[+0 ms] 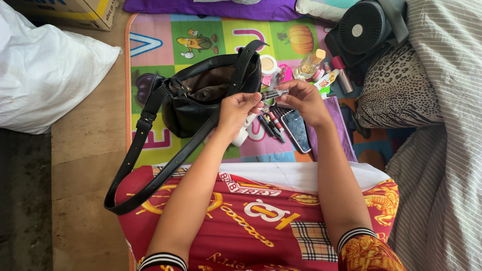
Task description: The person sits on a bed with a black handbag and assorted cosmetics spread on a play mat. They open the bag and place cosmetic items, bottles, and pouches into it one at a time, arranging the contents inside the bag.
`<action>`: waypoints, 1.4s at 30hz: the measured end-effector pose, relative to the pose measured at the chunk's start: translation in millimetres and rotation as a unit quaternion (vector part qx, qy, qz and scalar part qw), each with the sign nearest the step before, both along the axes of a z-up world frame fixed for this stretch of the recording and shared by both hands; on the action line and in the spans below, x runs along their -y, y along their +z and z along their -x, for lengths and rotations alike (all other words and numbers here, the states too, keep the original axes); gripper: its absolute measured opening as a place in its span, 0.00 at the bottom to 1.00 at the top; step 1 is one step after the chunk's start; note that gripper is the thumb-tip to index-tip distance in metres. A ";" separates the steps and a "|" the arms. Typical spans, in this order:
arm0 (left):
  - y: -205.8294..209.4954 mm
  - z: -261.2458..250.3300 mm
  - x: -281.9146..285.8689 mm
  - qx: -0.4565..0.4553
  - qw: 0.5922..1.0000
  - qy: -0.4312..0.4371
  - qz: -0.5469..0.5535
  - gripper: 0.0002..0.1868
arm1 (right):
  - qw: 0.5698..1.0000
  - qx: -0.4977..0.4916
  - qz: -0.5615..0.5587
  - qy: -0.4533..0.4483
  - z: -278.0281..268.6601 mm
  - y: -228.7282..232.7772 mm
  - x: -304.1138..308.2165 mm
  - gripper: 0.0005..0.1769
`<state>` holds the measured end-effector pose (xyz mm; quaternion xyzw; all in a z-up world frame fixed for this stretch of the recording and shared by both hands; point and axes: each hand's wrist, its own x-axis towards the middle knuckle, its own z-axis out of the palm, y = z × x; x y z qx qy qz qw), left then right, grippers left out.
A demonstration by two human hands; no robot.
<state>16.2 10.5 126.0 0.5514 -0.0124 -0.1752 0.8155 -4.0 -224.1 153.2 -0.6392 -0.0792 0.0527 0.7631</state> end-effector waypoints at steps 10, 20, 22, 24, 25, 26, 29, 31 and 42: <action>14.2 -5.5 -20.5 -0.127 0.991 -0.001 0.046 0.22 | 0.998 -0.014 0.050 -0.023 0.0 14.5 -17.3 0.15; 25.8 1.8 -8.6 0.055 0.997 0.044 0.034 0.20 | 0.988 0.008 -0.151 -0.013 -7.6 -10.8 -24.5 0.16; 26.9 3.1 -7.5 0.073 0.996 0.049 0.014 0.19 | 0.992 0.018 -0.120 -0.028 -6.1 -5.9 -32.6 0.14; 28.1 4.7 -6.2 0.099 0.994 0.054 -0.012 0.19 | 0.996 0.058 -0.036 -0.056 -3.6 5.0 -38.3 0.12; 28.9 5.4 -5.4 0.107 0.993 0.056 -0.013 0.19 | 0.991 0.099 0.066 -0.059 -1.4 12.2 -39.2 0.14; 30.2 6.3 -5.1 0.115 0.992 0.057 -0.015 0.19 | 0.974 0.139 0.167 -0.062 1.2 19.8 -40.1 0.16; 34.9 8.9 -6.0 0.148 0.987 0.057 -0.040 0.20 | 0.917 0.231 0.317 -0.071 8.0 39.0 -44.3 0.19; 38.5 10.4 -5.9 0.169 0.982 0.055 -0.063 0.21 | 0.900 0.251 0.348 -0.077 10.9 47.6 -46.8 0.20; 50.8 10.0 -22.2 0.157 0.981 0.018 -0.114 0.20 | 0.907 0.255 0.333 -0.038 14.1 58.1 -56.7 0.22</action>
